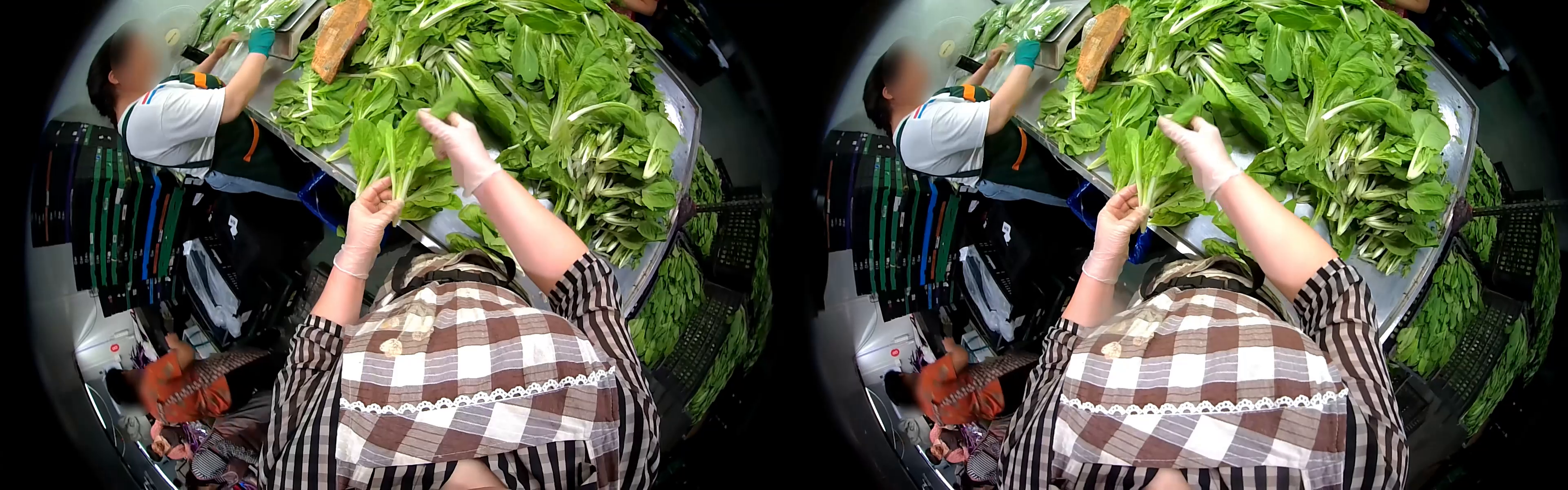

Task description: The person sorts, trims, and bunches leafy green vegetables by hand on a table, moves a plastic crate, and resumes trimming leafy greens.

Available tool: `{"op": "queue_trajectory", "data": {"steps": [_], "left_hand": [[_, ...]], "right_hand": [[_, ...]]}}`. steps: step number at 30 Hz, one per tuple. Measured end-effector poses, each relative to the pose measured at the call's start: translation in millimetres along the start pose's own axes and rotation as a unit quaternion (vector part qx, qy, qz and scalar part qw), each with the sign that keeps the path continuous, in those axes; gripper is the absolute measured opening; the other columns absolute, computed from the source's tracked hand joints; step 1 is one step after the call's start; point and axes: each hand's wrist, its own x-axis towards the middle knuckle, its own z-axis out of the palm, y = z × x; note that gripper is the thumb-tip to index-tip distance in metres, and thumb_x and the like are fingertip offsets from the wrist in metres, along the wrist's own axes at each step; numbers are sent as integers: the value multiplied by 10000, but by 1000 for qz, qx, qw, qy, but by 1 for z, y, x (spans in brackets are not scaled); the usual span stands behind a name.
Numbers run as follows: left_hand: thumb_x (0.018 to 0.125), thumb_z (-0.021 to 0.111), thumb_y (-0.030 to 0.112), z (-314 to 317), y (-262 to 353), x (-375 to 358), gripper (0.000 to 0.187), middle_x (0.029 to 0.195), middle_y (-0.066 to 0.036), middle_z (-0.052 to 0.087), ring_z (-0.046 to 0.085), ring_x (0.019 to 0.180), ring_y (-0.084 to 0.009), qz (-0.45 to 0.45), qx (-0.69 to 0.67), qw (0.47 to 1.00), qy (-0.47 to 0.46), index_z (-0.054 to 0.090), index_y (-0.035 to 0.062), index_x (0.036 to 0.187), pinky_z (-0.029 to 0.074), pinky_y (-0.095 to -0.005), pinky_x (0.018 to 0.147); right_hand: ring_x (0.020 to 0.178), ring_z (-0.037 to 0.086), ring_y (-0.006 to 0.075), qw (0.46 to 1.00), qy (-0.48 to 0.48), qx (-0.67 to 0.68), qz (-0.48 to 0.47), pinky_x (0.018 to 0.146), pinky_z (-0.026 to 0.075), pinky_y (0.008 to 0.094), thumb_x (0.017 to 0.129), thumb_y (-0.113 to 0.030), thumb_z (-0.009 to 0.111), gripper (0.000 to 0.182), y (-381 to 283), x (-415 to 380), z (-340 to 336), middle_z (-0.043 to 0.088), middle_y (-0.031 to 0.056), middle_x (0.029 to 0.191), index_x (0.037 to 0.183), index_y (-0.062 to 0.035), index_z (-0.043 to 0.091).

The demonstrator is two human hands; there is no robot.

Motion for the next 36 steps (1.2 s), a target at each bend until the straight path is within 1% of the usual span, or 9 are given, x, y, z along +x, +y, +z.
{"op": "queue_trajectory", "data": {"steps": [3, 6, 13, 20, 23, 25, 28, 32, 36], "left_hand": [[852, 685, 25, -6, 13, -9, 312, 920, -16, 648, 554, 735, -61, -74, 17, 996, -45, 625, -6, 1157, 442, -205, 637], [857, 680, 53, -21, -1, -4, 239, 886, 4, 634, 489, 660, -48, -145, -4, 988, -52, 655, 3, 1089, 378, -198, 577], [924, 634, 95, -33, 0, 10, 161, 946, -22, 657, 402, 561, -34, -102, -132, 986, -25, 614, 61, 1080, 312, -179, 504], [933, 638, 94, -55, 26, 41, 206, 909, -31, 672, 463, 600, -41, -86, -130, 988, -9, 610, 61, 1134, 341, -195, 525], [903, 656, 105, -75, 21, 61, 274, 888, -73, 695, 567, 640, -105, -59, 221, 973, -18, 628, -3, 1154, 449, -243, 577], [851, 717, 167, -108, -11, 88, 428, 902, -127, 699, 663, 805, -212, 10, 462, 886, -22, 609, -55, 1200, 524, -310, 734], [826, 743, 231, -108, -20, 85, 637, 1260, -212, 573, 657, 885, -246, 243, 598, 762, 57, 495, -9, 1361, 518, -358, 791], [817, 732, 91, -49, -1, 45, 594, 1259, -159, 527, 579, 692, -162, 241, 483, 842, -8, 501, 47, 1362, 517, -280, 713], [811, 742, 124, 13, -24, 46, 502, 1177, -117, 609, 622, 699, -178, 235, 508, 807, -188, 577, 117, 1285, 527, -308, 667]], "right_hand": [[605, 393, 43, 1000, -18, -4, -23, 548, 305, 216, 907, -347, 703, 302, -4, -4, -2, 602, -47, 817, 1054, -84, 692], [585, 359, 40, 999, -19, 4, -44, 542, 287, 205, 907, -329, 711, 253, -10, -27, -9, 595, -63, 804, 1000, -94, 712], [657, 499, 83, 990, -36, 131, -37, 605, 405, 213, 968, -450, 570, 406, -7, -61, -50, 680, 42, 1101, 1086, -71, 653], [899, 638, 148, 953, 100, 243, -149, 647, 468, 260, 972, -333, 601, 295, 3, -125, -92, 662, 64, 984, 978, -44, 656], [773, 655, 119, 956, 217, 89, -175, 586, 452, 221, 993, -255, 586, 249, -14, -171, -102, 686, 69, 960, 1042, -25, 670], [697, 625, 73, 947, 271, -85, -148, 528, 427, 196, 990, -243, 597, 238, -17, -194, -115, 691, 36, 867, 1056, -36, 692], [658, 575, 63, 933, 288, -156, -152, 549, 442, 208, 935, -153, 676, 166, 19, -200, -130, 673, 2, 785, 1044, -33, 712], [631, 537, 106, 851, 331, -316, -259, 578, 438, 251, 893, -110, 718, 151, 43, -206, -124, 643, 19, 745, 966, 20, 696], [632, 621, 214, 737, 364, -449, -351, 579, 470, 309, 830, -107, 762, 158, 31, -212, -124, 671, 110, 754, 929, 2, 704]]}}
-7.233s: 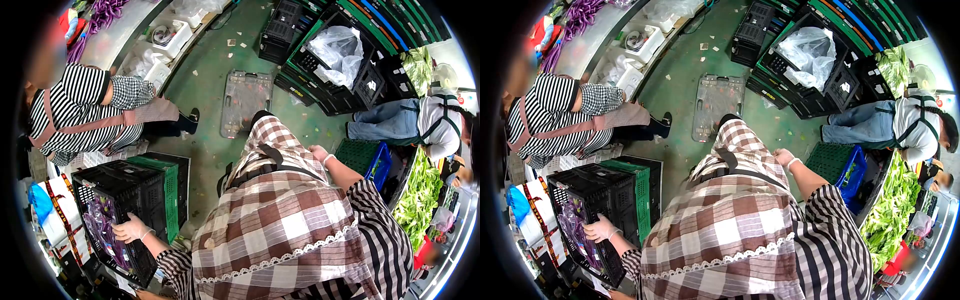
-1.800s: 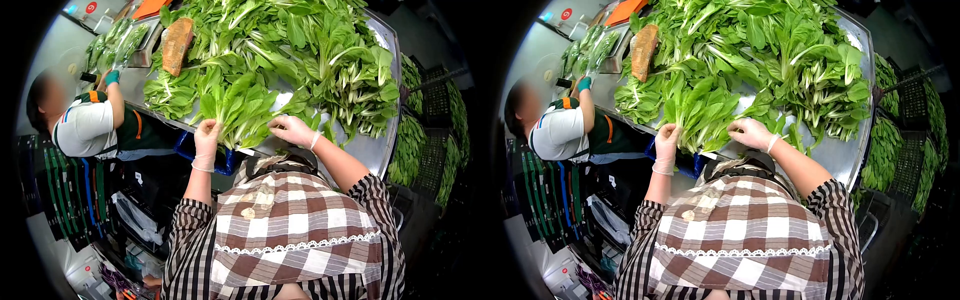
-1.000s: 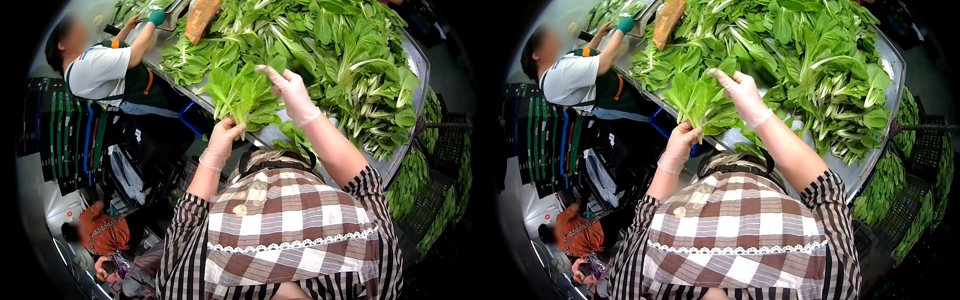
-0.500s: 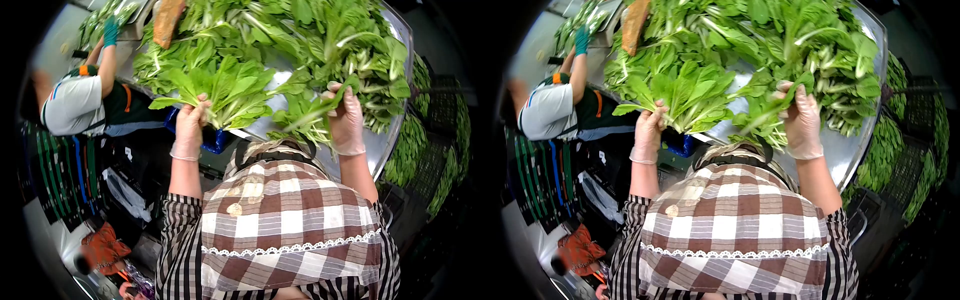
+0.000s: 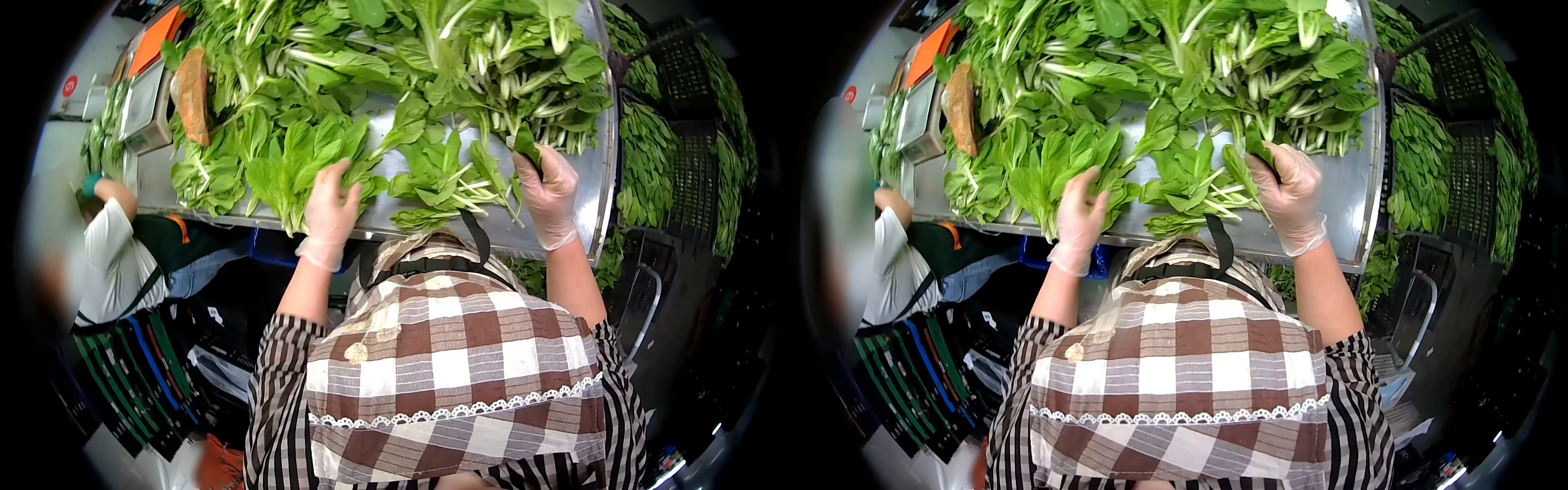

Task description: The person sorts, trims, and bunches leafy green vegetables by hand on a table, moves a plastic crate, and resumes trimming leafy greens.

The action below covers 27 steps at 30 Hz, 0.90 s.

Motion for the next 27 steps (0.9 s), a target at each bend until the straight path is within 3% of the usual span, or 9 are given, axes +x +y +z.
{"op": "queue_trajectory", "data": {"steps": [4, 5, 7, 10, 11, 15, 22, 26, 27], "left_hand": [[819, 737, 263, 61, 4, 56, 571, 1246, -156, 591, 615, 971, -301, 44, 85, 994, -57, 536, 76, 1320, 497, -404, 862], [818, 740, 309, 71, 7, 68, 621, 1267, -173, 584, 604, 1044, -328, 76, 121, 988, -51, 514, 63, 1342, 482, -427, 915], [798, 743, 407, 87, 16, 84, 765, 1295, -219, 563, 542, 1157, -369, 29, 135, 985, -105, 441, 33, 1394, 428, -453, 993], [738, 756, 568, 93, 25, 82, 1008, 1365, -265, 509, 472, 1284, -396, 16, 146, 966, -212, 331, 16, 1467, 318, -505, 1108], [724, 762, 577, 86, 36, 76, 1017, 1389, -240, 498, 453, 1308, -385, 52, 151, 954, -252, 334, 36, 1472, 288, -520, 1127], [680, 811, 515, 83, 51, 30, 1002, 1456, -125, 457, 366, 1384, -327, 244, 205, 877, -360, 347, 140, 1484, 203, -543, 1171], [763, 717, 206, 107, 66, 27, 753, 1396, -64, 504, 504, 1232, -294, 345, 147, 854, -360, 403, 137, 1444, 420, -439, 1021], [884, 521, 110, 123, 57, 25, 557, 1402, -42, 508, 536, 1204, -286, 390, 127, 840, -355, 431, 146, 1433, 479, -384, 960], [888, 517, 111, 118, 56, 25, 558, 1408, -44, 504, 530, 1219, -290, 389, 122, 839, -361, 427, 144, 1437, 473, -388, 973]], "right_hand": [[607, 658, 212, 996, -30, -58, -65, 577, 501, 326, 865, -232, 727, 205, 27, -8, 12, 703, 95, 729, 935, -39, 732], [698, 670, 194, 991, -98, -82, -34, 627, 507, 326, 871, -346, 708, 337, 30, -14, 23, 714, 66, 801, 1067, -72, 711], [1207, 518, 266, 885, -357, -279, 108, 987, 428, 426, 714, -592, 756, 872, 31, -28, 35, 583, 122, 1257, 1421, -173, 465], [1310, 432, 358, 879, -331, -343, 1, 1086, 335, 510, 619, -558, 839, 1016, 52, -86, 56, 491, 151, 1392, 1468, -218, 397], [1345, 413, 335, 893, -320, -315, 23, 1102, 322, 501, 661, -366, 848, 865, 50, -91, 54, 485, 113, 1422, 1424, -240, 460], [1356, 420, 255, 914, -296, -274, 42, 1112, 319, 476, 658, -53, 721, 690, 70, -118, 32, 486, 33, 1444, 1303, -257, 587], [1399, 371, 273, 851, -452, -251, 94, 1129, 300, 497, 652, -339, 827, 708, 47, -86, -25, 426, 91, 1505, 1308, -202, 598], [1327, 461, 332, 908, -382, -93, 141, 1106, 357, 444, 696, -431, 770, 570, 47, -38, -13, 476, 169, 1455, 1175, -133, 688], [1118, 619, 352, 947, -297, -100, 65, 960, 488, 425, 736, -441, 718, 471, 55, -37, 4, 640, 199, 1232, 1069, -108, 713]]}}
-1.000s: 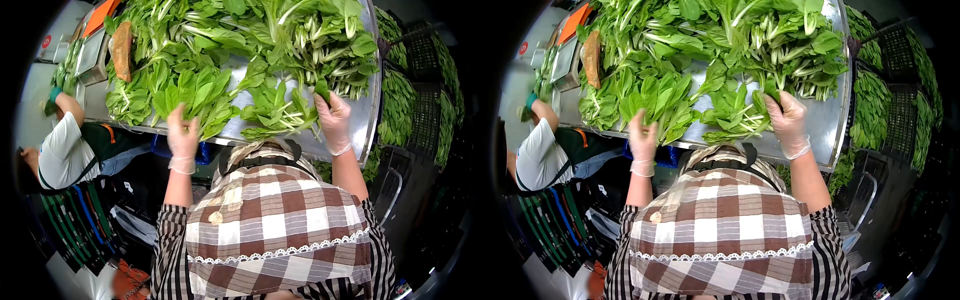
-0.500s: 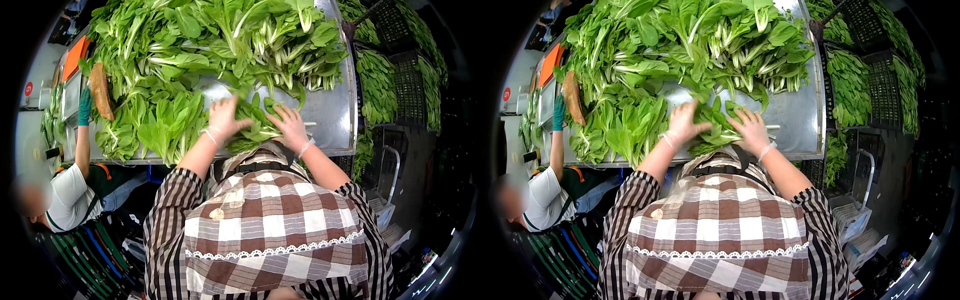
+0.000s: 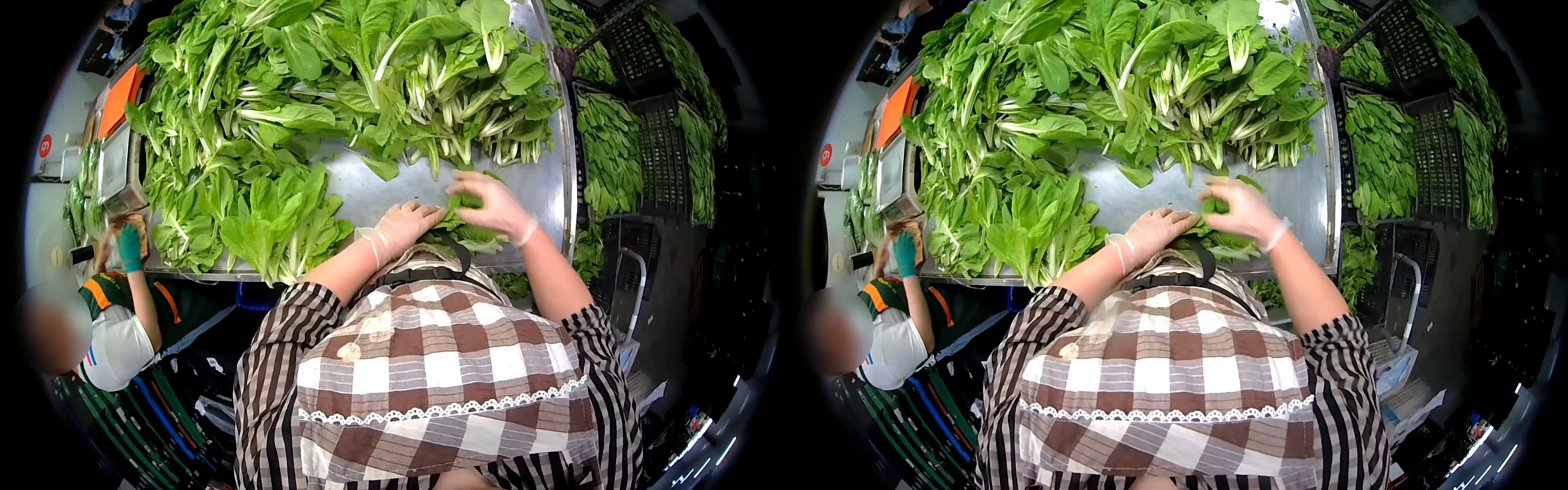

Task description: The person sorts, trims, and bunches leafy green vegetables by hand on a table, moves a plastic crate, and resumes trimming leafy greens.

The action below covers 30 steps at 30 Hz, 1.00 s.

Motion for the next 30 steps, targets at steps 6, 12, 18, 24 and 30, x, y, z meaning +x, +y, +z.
{"op": "queue_trajectory", "data": {"steps": [6, 12, 18, 24, 30], "left_hand": [[779, 709, 184, -25, 9, -34, 747, 1466, -138, 437, 346, 1393, -346, -52, -36, 998, 29, 406, 120, 1459, 283, -468, 1148], [807, 700, 127, -36, 16, -68, 463, 1199, -151, 626, 581, 1140, -312, -167, -238, 931, 219, 601, 55, 1254, 458, -397, 981], [936, 644, 157, -39, 22, -69, 301, 1049, -50, 672, 609, 948, -124, -250, -509, 817, 104, 635, -10, 1187, 496, -280, 866], [909, 680, 207, -68, 43, -52, 430, 1131, -59, 667, 590, 1052, -154, -172, -723, 662, 102, 590, 21, 1286, 436, -312, 980], [891, 686, 151, -58, 41, -49, 308, 1064, -42, 679, 597, 979, -143, -179, -738, 626, 174, 659, 28, 1173, 452, -306, 924]], "right_hand": [[716, 693, 332, 949, 29, -197, 245, 678, 548, 437, 781, -408, 674, 309, -16, 58, 53, 706, 131, 741, 900, -127, 716], [651, 683, 226, 929, -13, 220, 297, 573, 528, 334, 846, -253, 681, 228, -17, 37, 45, 691, 126, 707, 794, -31, 685], [667, 635, 90, 817, -179, 483, 261, 561, 483, 214, 942, -190, 646, 164, -59, -7, 7, 695, 61, 808, 948, -27, 642], [687, 623, 85, 758, -212, 583, 202, 613, 481, 203, 958, -212, 642, 207, -67, -16, 14, 702, 61, 825, 1039, -23, 667], [669, 621, 93, 771, -102, 594, 207, 608, 490, 215, 972, -203, 618, 192, -63, -24, 34, 697, 58, 815, 1007, -20, 662]]}}
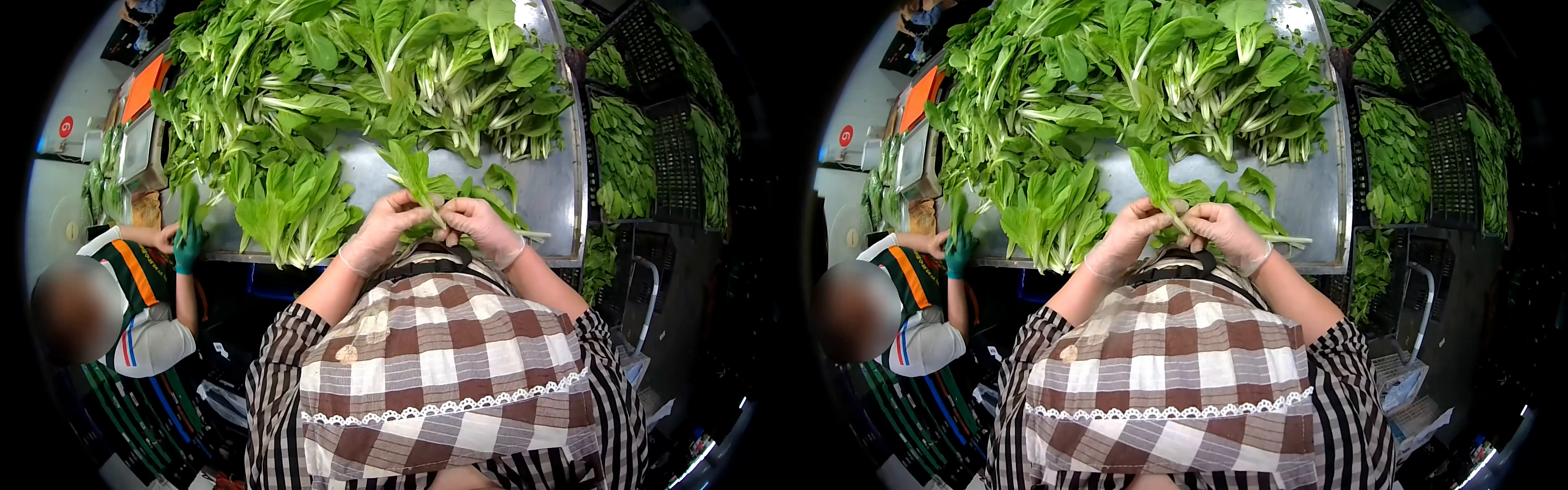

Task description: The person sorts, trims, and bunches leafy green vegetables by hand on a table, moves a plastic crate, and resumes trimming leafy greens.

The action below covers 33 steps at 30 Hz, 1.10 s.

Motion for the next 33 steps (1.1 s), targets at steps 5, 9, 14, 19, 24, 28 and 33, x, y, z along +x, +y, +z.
{"op": "queue_trajectory", "data": {"steps": [5, 9, 14, 19, 24, 28, 33], "left_hand": [[875, 712, 106, -9, -26, 9, 232, 1000, -37, 693, 621, 891, -108, 12, -21, 994, 103, 673, 6, 1080, 483, -247, 823], [871, 717, 85, -2, -23, 10, 209, 957, -38, 695, 622, 854, -98, 30, 6, 995, 96, 673, 2, 1058, 494, -236, 782], [881, 713, 99, 2, -19, 10, 189, 930, -37, 692, 624, 834, -100, 31, 4, 994, 106, 671, -9, 1031, 499, -236, 771], [892, 708, 126, 6, -15, 8, 192, 908, -34, 686, 622, 806, -99, 65, 13, 990, 128, 673, -3, 1031, 498, -245, 744], [903, 690, 121, -3, -10, 8, 168, 904, -37, 685, 618, 777, -108, 95, -22, 982, 161, 655, 6, 1022, 490, -255, 726], [910, 668, 93, -6, -19, 8, 144, 889, -14, 665, 587, 767, -92, 102, -63, 979, 162, 640, 24, 1033, 469, -250, 714], [909, 658, 76, 1, -9, 7, 141, 885, 17, 632, 539, 755, -74, 107, -52, 986, 121, 640, 36, 1043, 428, -229, 710]], "right_hand": [[657, 586, 67, 973, 169, -102, -117, 592, 474, 214, 973, -152, 597, 161, 13, 4, 5, 676, 40, 788, 943, -9, 664], [679, 537, 31, 951, 151, -213, -167, 618, 453, 196, 895, -112, 701, 124, 8, 1, 19, 660, -13, 784, 950, -1, 688], [668, 552, 51, 978, 136, -88, -128, 598, 436, 195, 920, -118, 683, 110, 19, 13, 10, 619, -11, 778, 937, -23, 628], [615, 549, 55, 967, 221, 19, -124, 547, 413, 196, 966, -178, 624, 135, 28, 17, -3, 638, 5, 750, 1003, -50, 605], [662, 644, 145, 861, 148, -483, -65, 616, 518, 278, 877, -250, 694, 226, -24, 1, -35, 700, 103, 767, 866, -25, 675], [627, 655, 201, 814, 296, -458, -200, 605, 522, 318, 863, -415, 677, 389, -122, 22, -43, 700, 120, 734, 784, -34, 683], [662, 673, 269, 711, 464, -522, -86, 729, 528, 390, 849, -582, 622, 575, -194, 69, -72, 711, 171, 795, 883, -14, 702]]}}
